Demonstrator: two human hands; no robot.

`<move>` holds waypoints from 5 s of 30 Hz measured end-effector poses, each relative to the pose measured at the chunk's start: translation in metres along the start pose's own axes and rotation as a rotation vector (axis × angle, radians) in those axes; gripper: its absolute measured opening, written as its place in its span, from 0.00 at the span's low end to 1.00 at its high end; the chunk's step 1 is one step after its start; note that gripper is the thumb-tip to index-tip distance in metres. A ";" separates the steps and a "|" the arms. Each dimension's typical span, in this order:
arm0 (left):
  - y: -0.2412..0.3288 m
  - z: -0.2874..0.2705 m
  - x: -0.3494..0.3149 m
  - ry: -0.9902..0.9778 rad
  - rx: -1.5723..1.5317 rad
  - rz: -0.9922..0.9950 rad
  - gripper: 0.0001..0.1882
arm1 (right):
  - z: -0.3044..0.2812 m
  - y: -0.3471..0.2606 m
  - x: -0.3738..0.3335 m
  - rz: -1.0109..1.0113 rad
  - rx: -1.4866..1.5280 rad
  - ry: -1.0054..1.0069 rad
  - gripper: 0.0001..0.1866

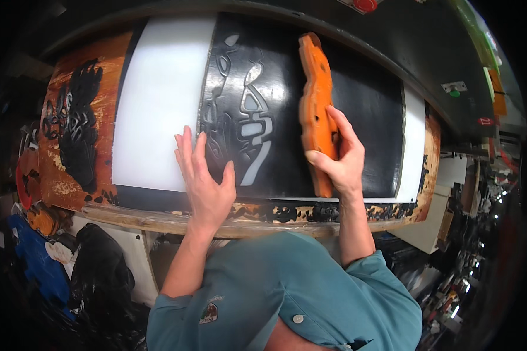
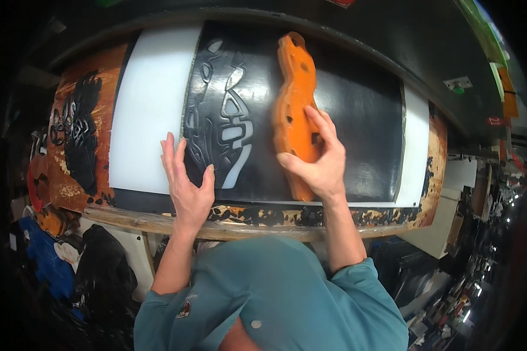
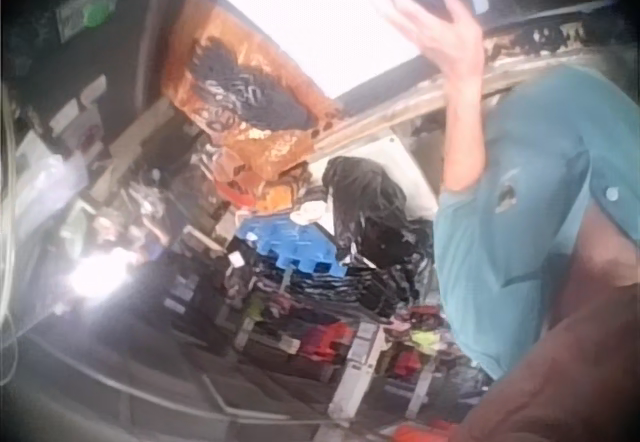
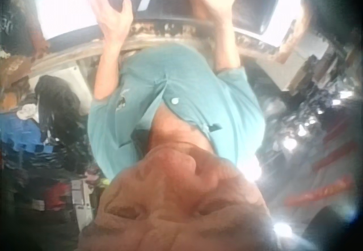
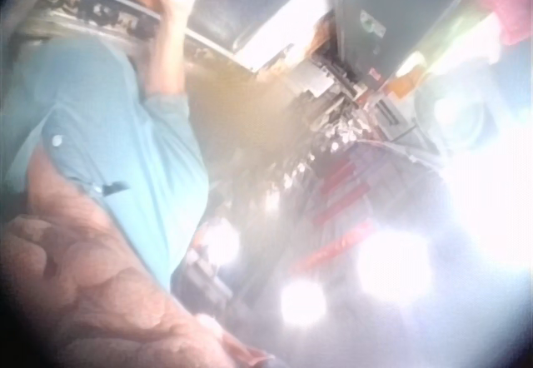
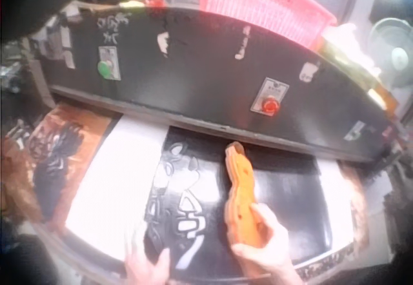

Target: The person sweeps debris on the floor with a broom and dustpan, then collects the debris into a bag. They then place a black sheet with cutouts onto a machine and use a wooden tool to press and smooth the material.

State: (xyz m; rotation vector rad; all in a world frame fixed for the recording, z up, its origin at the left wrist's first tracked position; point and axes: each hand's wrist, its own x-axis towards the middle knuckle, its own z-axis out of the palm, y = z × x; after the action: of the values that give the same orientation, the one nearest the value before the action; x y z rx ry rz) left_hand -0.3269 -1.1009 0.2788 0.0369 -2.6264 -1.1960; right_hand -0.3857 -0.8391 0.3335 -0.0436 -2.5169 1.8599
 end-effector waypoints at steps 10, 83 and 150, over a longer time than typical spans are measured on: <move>-0.010 0.006 0.000 -0.045 0.114 0.138 0.32 | 0.027 0.034 -0.002 -0.299 -0.739 0.105 0.55; 0.055 0.148 -0.194 0.232 0.820 0.186 0.24 | -0.146 0.226 -0.221 -0.609 -0.275 0.270 0.14; 0.043 0.048 -0.034 -0.123 0.078 0.210 0.09 | -0.057 0.020 -0.054 0.163 0.714 -0.034 0.52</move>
State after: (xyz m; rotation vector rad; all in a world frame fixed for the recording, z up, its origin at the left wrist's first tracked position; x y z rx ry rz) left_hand -0.3021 -1.0326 0.2727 -0.3005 -2.6995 -1.0562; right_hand -0.3302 -0.7805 0.3311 -0.2119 -1.7607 2.7142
